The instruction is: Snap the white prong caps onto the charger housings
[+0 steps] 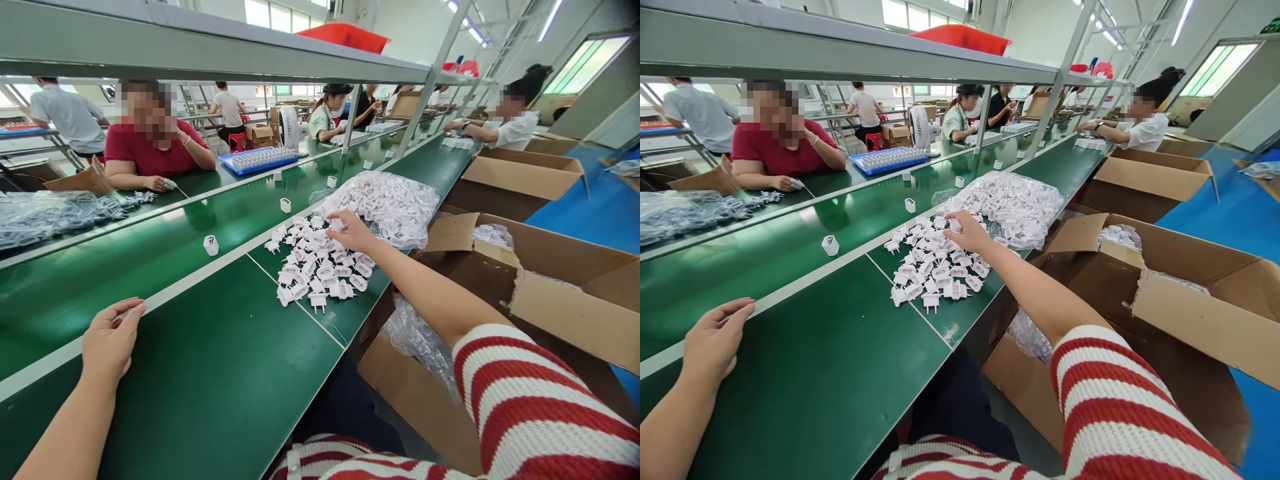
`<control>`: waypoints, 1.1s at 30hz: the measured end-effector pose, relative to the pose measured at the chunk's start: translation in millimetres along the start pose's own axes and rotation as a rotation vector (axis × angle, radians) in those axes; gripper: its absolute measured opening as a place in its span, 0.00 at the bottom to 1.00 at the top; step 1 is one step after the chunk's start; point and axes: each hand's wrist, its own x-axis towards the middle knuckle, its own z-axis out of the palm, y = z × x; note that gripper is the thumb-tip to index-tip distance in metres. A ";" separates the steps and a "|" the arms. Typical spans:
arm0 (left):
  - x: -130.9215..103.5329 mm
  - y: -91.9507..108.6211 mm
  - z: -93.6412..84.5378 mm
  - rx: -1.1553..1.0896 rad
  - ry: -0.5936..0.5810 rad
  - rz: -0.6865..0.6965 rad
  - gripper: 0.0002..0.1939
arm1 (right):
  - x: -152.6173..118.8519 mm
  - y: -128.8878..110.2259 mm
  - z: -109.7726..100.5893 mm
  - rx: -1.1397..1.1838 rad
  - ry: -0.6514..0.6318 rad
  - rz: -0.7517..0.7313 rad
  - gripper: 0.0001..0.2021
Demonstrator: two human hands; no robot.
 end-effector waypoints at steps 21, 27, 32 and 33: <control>30.5 42.8 51.4 0.175 -0.041 -0.020 0.36 | -7.4 -40.9 20.5 -0.225 -0.256 0.057 0.27; 55.6 79.3 106.6 0.254 -0.104 0.047 0.46 | -20.6 -81.4 38.5 -0.209 -0.211 -0.088 0.22; 40.5 81.9 113.7 0.169 -0.088 0.097 0.26 | -6.1 -112.5 62.1 -0.229 -0.304 -0.134 0.18; 28.7 80.5 110.3 0.146 -0.086 0.130 0.24 | 0.1 -116.7 67.6 -0.242 -0.329 -0.134 0.19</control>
